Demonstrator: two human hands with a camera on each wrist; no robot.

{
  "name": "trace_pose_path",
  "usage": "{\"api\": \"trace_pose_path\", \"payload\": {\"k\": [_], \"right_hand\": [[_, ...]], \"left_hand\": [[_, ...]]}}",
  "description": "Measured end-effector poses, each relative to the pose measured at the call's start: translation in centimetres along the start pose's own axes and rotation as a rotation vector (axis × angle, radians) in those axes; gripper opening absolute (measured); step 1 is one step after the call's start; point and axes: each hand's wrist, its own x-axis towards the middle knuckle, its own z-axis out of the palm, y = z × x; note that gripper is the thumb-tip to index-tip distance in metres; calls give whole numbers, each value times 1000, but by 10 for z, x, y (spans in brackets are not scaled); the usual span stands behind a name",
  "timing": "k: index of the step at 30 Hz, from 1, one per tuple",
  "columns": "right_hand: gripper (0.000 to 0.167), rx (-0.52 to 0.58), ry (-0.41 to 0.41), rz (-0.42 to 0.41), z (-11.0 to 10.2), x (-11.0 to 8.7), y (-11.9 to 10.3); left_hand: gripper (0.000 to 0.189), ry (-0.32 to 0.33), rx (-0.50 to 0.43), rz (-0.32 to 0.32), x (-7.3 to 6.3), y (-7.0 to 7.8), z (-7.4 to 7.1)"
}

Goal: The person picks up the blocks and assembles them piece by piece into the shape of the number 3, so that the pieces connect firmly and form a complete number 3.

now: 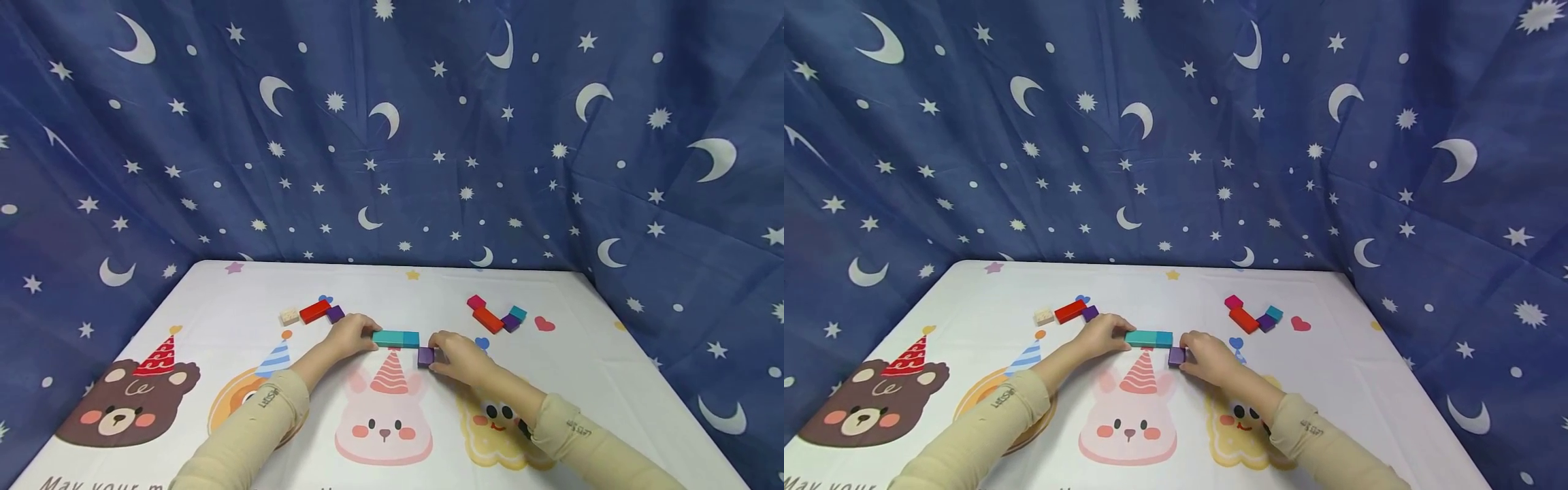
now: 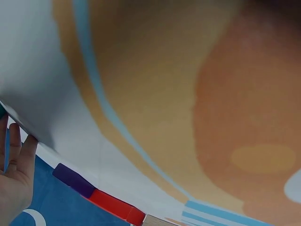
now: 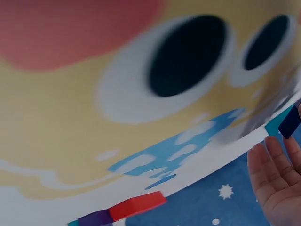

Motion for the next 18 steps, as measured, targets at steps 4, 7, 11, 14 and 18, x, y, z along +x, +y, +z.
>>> {"api": "trace_pose_path", "payload": {"k": [4, 7, 11, 14, 18], "right_hand": [[30, -6, 15, -11, 1, 3, -4], [29, -10, 24, -31, 1, 4, -5], [28, -23, 22, -48, 2, 6, -4], [28, -25, 9, -43, 4, 9, -4], [28, -12, -10, -8, 8, 11, -5]], "left_hand": [[31, 3, -11, -28, 1, 1, 0], [31, 7, -13, -43, 1, 2, 0], [31, 9, -8, -36, 1, 2, -1], [31, 9, -5, -21, 1, 1, -1], [32, 4, -6, -6, 0, 0, 0]]}}
